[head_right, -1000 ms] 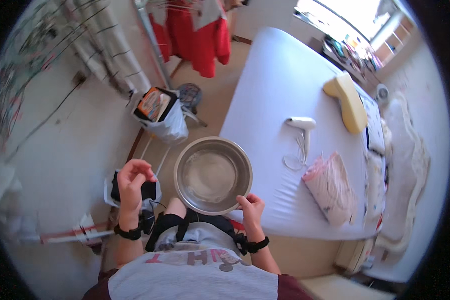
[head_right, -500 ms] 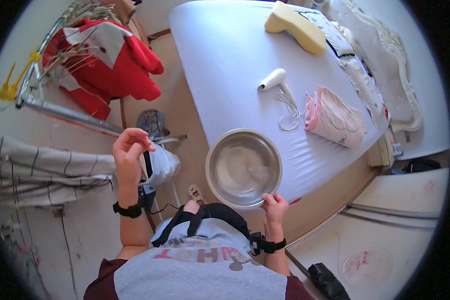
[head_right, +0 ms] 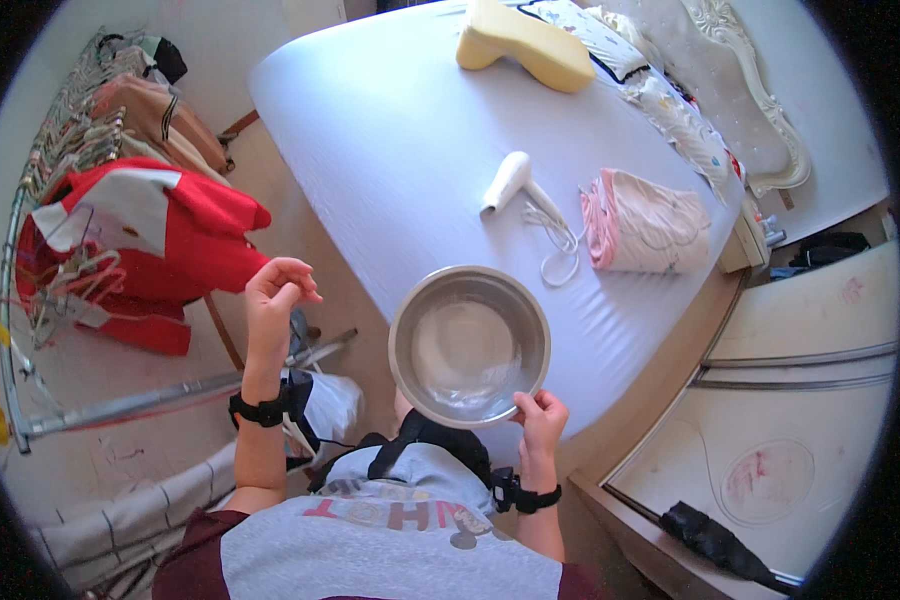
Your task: The person picks up clothing items from a bed and places them on the headboard, then retrieves a bowl of water and a brush to scrub the surface of the headboard.
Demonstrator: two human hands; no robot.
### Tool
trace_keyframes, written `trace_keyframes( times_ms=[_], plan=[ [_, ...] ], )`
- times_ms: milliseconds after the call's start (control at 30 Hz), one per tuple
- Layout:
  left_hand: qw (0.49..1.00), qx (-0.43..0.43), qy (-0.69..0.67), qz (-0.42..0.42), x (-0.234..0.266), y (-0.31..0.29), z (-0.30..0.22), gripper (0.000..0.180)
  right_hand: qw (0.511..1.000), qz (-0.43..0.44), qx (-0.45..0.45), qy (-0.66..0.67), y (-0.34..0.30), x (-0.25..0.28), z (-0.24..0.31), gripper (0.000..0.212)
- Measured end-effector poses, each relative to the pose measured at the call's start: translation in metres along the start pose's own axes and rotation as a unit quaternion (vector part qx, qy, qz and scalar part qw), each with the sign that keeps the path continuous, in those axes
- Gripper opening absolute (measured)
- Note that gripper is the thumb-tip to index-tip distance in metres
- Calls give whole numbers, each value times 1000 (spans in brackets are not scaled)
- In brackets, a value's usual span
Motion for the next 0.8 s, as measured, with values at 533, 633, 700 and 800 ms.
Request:
trace_keyframes(
  times_ms=[533,633,700,800],
  plan=[
    [962,142,118,-200,201,95,27,19,996,54,36,-63,93,-122,132,6],
    [958,127,107,-236,231,87,11,19,994,53,30,-90,100,-134,139,7],
    [954,131,124,-241,234,84,2,17,993,52,17,-104,99,-139,143,6],
    [967,124,81,-208,233,97,-2,18,992,57,28,-108,109,-146,141,7]
  ],
)
Point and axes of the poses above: each hand's wrist, its own y-axis towards the middle knuckle, its own x-axis out of the back of the hand, z = x × y, the point moved 10 cm from there along y, towards the middle knuckle, and after that the axes turned 15 degrees about -y, right-handed, at the moved point
